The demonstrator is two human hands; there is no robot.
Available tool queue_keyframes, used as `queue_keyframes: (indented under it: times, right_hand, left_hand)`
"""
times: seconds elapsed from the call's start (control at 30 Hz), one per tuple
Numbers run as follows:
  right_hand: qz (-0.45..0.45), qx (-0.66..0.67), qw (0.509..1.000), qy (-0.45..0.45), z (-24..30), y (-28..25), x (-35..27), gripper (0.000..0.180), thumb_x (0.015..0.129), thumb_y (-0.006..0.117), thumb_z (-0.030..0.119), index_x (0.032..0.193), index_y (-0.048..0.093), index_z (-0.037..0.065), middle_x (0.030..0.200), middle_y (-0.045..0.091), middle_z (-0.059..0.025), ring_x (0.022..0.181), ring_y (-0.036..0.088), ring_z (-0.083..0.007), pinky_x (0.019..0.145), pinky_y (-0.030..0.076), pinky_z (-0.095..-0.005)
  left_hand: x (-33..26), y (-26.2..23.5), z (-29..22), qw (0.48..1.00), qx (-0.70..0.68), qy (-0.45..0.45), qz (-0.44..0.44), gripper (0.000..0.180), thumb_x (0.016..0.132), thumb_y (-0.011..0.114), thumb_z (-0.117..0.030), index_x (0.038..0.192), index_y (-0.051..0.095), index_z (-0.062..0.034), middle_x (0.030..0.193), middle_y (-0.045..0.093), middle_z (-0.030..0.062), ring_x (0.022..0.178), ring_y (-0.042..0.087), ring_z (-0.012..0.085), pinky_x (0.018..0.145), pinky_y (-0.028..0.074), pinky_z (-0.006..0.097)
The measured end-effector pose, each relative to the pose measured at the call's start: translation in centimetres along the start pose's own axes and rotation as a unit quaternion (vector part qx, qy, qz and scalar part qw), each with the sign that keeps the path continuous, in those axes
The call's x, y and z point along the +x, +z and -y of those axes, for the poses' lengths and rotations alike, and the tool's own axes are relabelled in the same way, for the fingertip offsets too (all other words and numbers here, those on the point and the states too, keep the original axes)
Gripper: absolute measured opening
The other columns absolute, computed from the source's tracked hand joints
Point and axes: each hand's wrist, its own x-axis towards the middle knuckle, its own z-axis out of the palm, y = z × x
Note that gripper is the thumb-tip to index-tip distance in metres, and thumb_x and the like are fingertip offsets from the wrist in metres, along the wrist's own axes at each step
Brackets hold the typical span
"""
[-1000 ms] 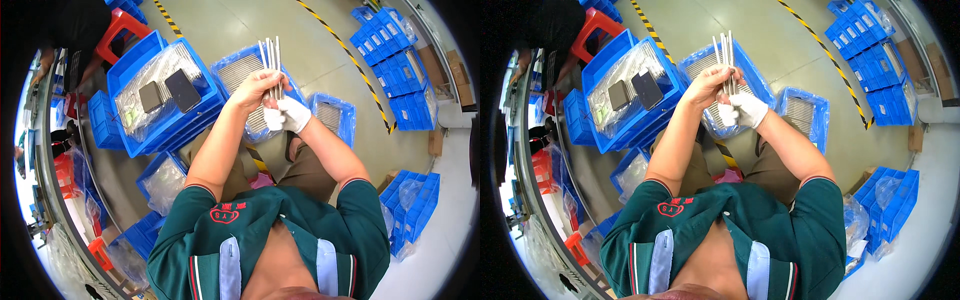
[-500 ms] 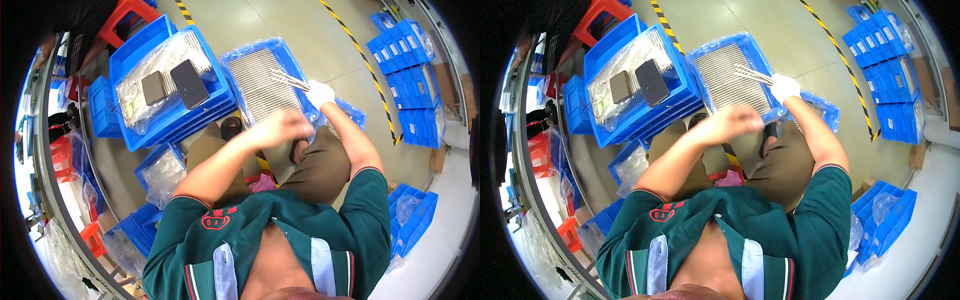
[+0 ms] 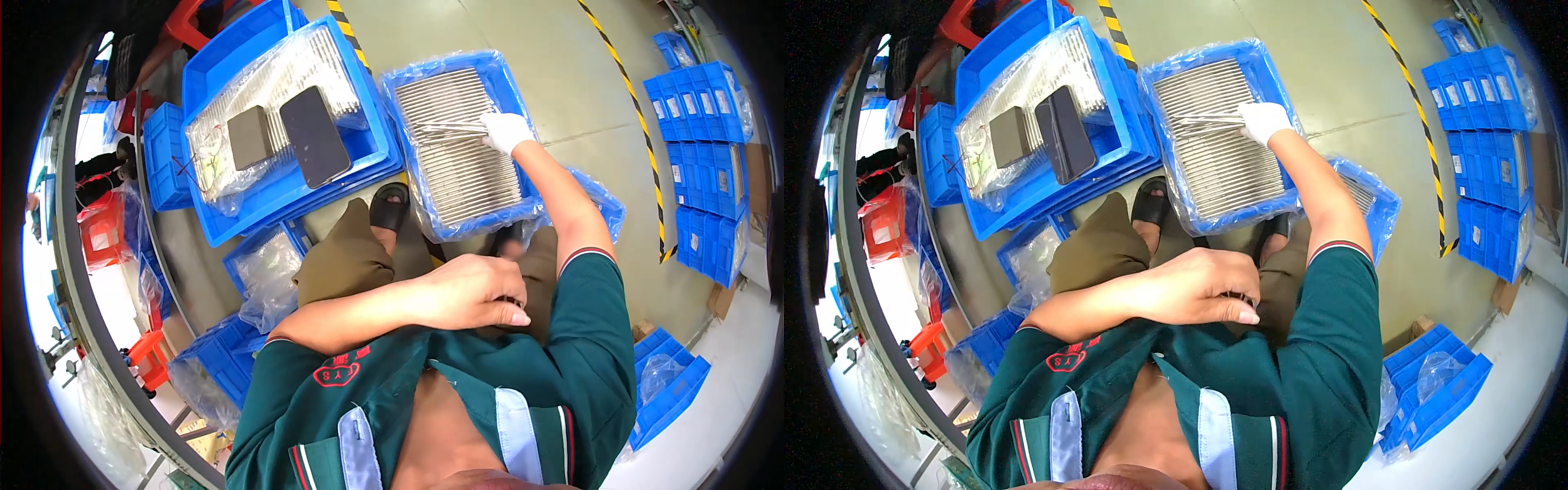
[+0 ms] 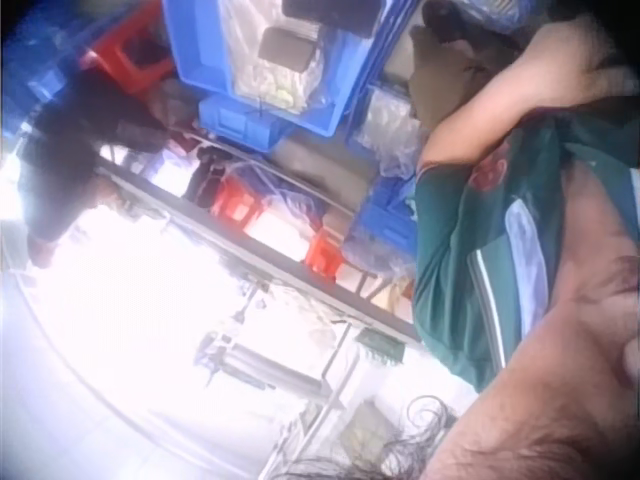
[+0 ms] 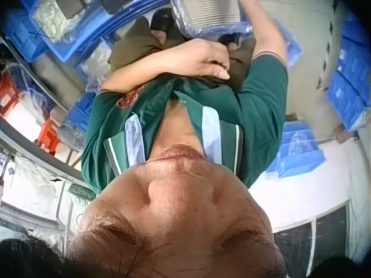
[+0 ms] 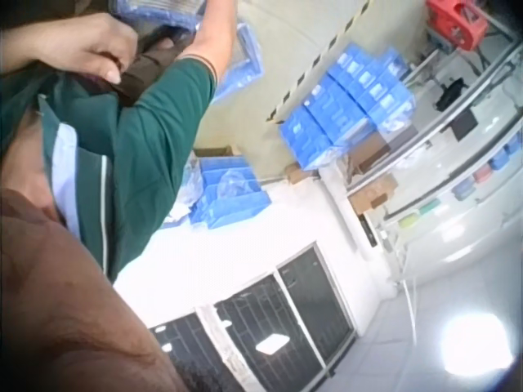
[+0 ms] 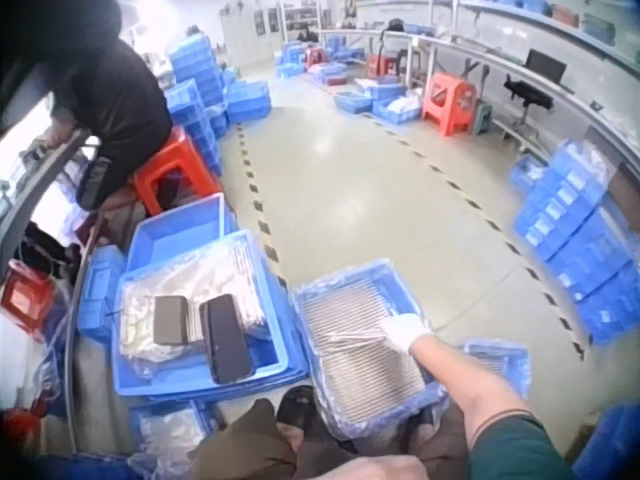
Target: The person sits on the floor and repeatedly picks up bundles of long, thin metal rods from a blue plastic bin. They separate the rods into smaller groups and place them back into the bin or an adjacent bin. The person wears white gloves and handles the rods carefully to keep them organized.
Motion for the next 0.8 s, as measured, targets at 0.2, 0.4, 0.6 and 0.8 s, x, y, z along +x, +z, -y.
queue_keyframes:
  times: [0.2, 0.4, 0.6, 0.8]
  right_hand:
    - [0.022, 0.005, 0.997, -0.068, 0.6, 0.6, 3.8, 0.048, 0.067, 0.074, 0.045, 0.091, 0.058, 0.007, 0.09, 0.064, -0.016, 0.089, 0.062, -0.0339, 0.076, 0.049, -0.0422]
    - [-0.112, -0.019, 0.984, -0.139, 0.6, 1.2, 4.2, 0.047, 0.071, 0.07, 0.043, 0.102, 0.061, 0.01, 0.098, 0.061, -0.0116, 0.096, 0.057, -0.0293, 0.081, 0.047, -0.0394]
    - [-0.111, -0.017, 0.987, -0.113, 0.9, 1.9, 5.4, 0.038, 0.078, 0.063, 0.039, 0.109, 0.062, 0.017, 0.098, 0.061, -0.0091, 0.094, 0.057, -0.0283, 0.08, 0.047, -0.0394]
    - [-0.189, -0.004, 0.977, -0.096, 3.0, 3.6, 6.1, 0.021, 0.081, 0.059, 0.033, 0.094, 0.063, 0.016, 0.088, 0.061, -0.0092, 0.087, 0.058, -0.0285, 0.073, 0.047, -0.0415]
  left_hand:
    - [-0.3, -0.7, -0.2, 1.0, -0.008, -0.02, -0.007, 0.028, 0.083, 0.065, -0.029, 0.085, 0.059, -0.0018, 0.084, 0.056, 0.01, 0.079, 0.057, 0.0297, 0.068, 0.046, 0.039]
    - [-0.5, -1.1, -0.1, 1.0, -0.013, -0.028, -0.006, 0.028, 0.084, 0.065, -0.029, 0.085, 0.059, -0.0019, 0.083, 0.056, 0.0099, 0.077, 0.057, 0.0296, 0.067, 0.045, 0.039]
    - [-0.6, -1.1, -0.3, 0.999, -0.035, -0.038, -0.001, 0.027, 0.084, 0.065, -0.028, 0.086, 0.06, -0.0018, 0.084, 0.056, 0.0097, 0.077, 0.057, 0.0286, 0.067, 0.045, 0.038]
    - [-0.5, -1.0, -0.3, 0.999, -0.028, -0.024, -0.005, 0.026, 0.084, 0.065, -0.027, 0.086, 0.06, -0.0021, 0.083, 0.056, 0.0096, 0.077, 0.058, 0.0281, 0.068, 0.046, 0.037]
